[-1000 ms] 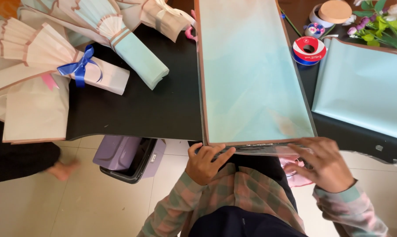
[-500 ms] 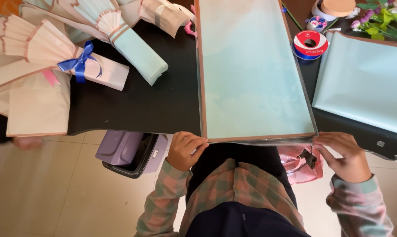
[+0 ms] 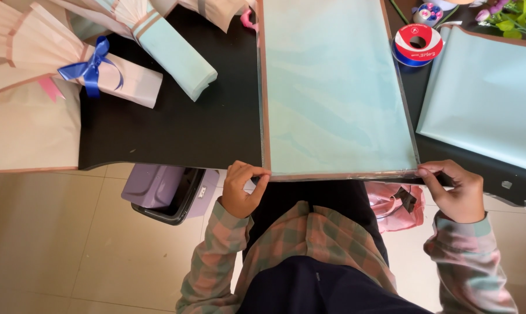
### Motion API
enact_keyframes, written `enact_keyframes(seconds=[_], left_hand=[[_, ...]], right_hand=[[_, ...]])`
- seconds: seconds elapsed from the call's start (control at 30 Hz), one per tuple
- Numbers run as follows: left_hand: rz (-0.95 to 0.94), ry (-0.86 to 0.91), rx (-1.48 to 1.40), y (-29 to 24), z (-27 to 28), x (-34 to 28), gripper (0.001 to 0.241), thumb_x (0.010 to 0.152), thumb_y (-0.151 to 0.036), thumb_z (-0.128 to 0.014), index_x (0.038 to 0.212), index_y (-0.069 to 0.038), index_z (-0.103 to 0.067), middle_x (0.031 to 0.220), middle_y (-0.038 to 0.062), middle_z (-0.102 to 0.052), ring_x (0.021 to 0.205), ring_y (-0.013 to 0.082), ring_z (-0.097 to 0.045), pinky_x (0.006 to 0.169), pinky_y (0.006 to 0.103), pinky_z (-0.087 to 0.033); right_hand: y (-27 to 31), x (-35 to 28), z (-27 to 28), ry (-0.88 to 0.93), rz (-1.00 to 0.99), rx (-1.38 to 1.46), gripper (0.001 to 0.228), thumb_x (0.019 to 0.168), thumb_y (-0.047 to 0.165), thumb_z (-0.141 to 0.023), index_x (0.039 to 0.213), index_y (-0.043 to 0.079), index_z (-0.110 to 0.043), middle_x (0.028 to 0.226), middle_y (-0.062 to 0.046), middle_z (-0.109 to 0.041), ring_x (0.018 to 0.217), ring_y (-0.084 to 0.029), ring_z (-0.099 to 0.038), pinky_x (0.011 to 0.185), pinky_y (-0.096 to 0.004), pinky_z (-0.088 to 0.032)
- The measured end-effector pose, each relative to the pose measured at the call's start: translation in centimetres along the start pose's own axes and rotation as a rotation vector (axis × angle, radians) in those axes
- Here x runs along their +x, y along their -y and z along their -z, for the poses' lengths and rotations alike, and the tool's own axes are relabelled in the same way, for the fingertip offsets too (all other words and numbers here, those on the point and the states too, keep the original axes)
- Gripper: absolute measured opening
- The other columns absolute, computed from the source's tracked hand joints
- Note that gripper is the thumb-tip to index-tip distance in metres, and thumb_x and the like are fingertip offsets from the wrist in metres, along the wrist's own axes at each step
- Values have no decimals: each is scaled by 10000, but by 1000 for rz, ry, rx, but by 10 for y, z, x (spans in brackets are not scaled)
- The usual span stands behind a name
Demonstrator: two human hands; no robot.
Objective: The person organizes and folds sheets of light blue and brown wrapping paper on a table next to floral bouquets, eventually using scissors to cut a sheet.
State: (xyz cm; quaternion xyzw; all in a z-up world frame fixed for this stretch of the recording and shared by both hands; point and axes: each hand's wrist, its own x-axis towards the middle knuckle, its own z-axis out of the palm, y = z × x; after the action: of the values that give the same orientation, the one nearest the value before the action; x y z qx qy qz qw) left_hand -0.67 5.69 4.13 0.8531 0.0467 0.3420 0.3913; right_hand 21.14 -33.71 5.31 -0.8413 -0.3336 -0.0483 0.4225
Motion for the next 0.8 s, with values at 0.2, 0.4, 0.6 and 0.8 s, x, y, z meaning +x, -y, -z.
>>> enact_keyframes(seconds=[0.2, 0.4, 0.6, 0.8], left_hand=[[59, -3, 122, 1, -7, -2, 249, 995, -291, -597, 785, -205, -701, 741, -132, -659, 743, 133, -556, 818, 365, -381], [39, -55, 356, 5, -18, -6, 228, 1006, -253, -582, 807, -192, -676, 714, -140, -633, 688, 137, -510, 781, 356, -366], [106, -60, 450, 3, -25, -6, 195, 1001, -257, -606, 824, -192, -654, 702, -120, -646, 684, 171, -513, 780, 377, -360], [182, -74, 501, 2, -28, -5, 144, 974, -285, -661, 854, -205, -656, 680, -140, -673, 668, 168, -551, 801, 375, -381]], right_hand=[[-3, -2, -9, -45, 7, -68, 45, 1052, -12, -720, 1050, -57, -722, 1007, -140, -726, 881, -219, -675, 793, -289, -552], [-7, 5, -19, -64, 37, -195, 87, 1106, 21, -703, 1033, -23, -723, 968, -111, -722, 819, -215, -647, 758, -306, -515], [-21, 8, -28, -86, 127, -368, 86, 1097, 15, -724, 1012, 4, -723, 938, -92, -717, 772, -231, -629, 690, -330, -496], [-40, 7, -36, -76, 100, -536, 91, 1114, 88, -731, 1032, 71, -696, 769, -9, -626, 709, -188, -587, 587, -332, -417]])
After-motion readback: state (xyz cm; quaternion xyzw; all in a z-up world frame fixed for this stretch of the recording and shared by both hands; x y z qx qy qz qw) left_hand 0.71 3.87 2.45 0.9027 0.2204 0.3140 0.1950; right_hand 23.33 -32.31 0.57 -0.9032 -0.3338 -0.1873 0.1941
